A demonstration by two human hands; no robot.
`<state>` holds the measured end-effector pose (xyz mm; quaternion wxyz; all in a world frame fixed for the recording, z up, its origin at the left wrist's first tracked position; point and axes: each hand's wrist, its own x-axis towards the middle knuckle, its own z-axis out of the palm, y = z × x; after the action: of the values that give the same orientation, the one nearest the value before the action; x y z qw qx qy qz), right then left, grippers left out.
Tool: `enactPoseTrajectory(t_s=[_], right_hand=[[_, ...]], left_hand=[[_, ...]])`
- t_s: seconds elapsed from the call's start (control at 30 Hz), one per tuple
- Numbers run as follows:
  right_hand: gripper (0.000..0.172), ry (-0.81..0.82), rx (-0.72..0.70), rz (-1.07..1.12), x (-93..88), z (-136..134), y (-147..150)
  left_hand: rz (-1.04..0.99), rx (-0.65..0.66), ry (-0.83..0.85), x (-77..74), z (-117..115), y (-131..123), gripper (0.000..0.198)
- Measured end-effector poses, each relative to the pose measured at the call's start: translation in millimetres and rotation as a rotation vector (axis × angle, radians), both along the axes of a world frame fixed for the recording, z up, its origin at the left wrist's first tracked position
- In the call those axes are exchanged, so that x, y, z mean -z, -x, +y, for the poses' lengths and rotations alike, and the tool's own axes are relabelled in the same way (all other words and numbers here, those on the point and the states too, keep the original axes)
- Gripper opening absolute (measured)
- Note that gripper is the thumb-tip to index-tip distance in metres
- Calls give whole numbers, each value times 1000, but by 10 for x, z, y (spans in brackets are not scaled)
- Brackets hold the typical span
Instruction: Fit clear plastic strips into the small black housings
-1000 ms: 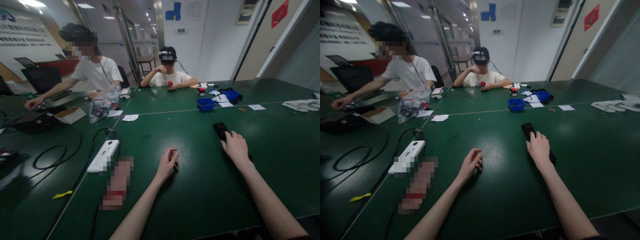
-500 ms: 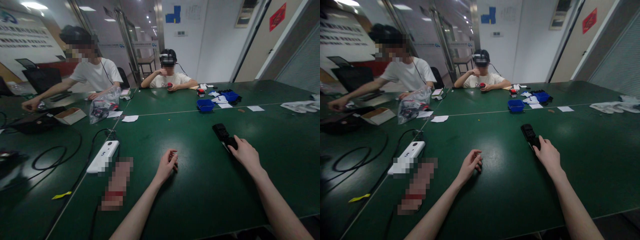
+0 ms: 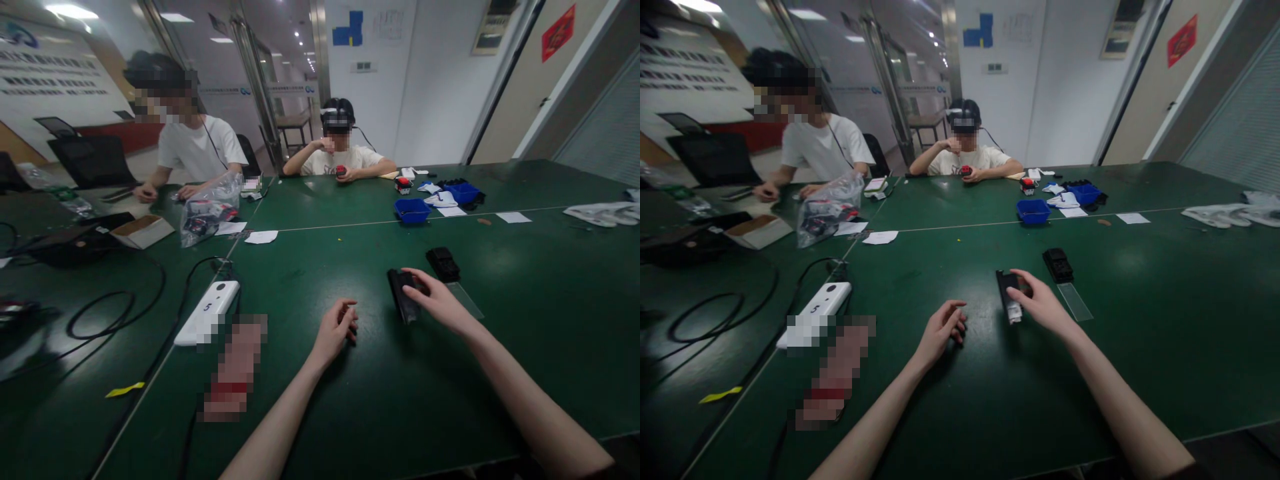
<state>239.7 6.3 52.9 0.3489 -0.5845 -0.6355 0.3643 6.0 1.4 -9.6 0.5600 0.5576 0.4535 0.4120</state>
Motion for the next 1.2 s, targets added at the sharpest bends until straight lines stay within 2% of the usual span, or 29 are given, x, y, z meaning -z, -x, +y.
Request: enactPoseTrajectory(t_s=[0.1,0.2,0.3,0.4,0.53,0.63,0.73,0.83,0.93,1.03,1.1,1.2], right_hand=[[48,161,-181,301,225,-30,403],[46,284,-229,519,487,-106,676],[44,349,-250,626,656,-164,761],[44,358,-219,610,688,-165,721],[40,300,-221,448,618,-104,610],[34,196,-200,246,538,-45,476],[26,9,-68,-91,426,24,250],[23,-132,154,-515,308,88,-43],[25,-101,357,-838,235,113,-307],[30,-51,492,-1013,237,88,-469],[34,8,501,-1070,278,61,-516],[36,82,443,-1101,368,39,-512]], left_hand=[[-18,-1,11,-9,2,8,40],[22,-39,-25,-13,12,25,36],[75,-98,-61,-22,15,37,29],[61,-75,-31,-33,3,33,34],[85,-61,-43,-46,-12,24,31],[101,-66,-42,-56,-16,24,31],[120,-69,-35,-72,-17,28,31],[131,-59,-24,-87,-18,31,32],[136,-57,-13,-92,-17,34,33],[141,-49,-4,-84,-13,37,35],[143,-42,-6,-75,-10,40,34],[152,-35,-11,-64,-3,46,33]])
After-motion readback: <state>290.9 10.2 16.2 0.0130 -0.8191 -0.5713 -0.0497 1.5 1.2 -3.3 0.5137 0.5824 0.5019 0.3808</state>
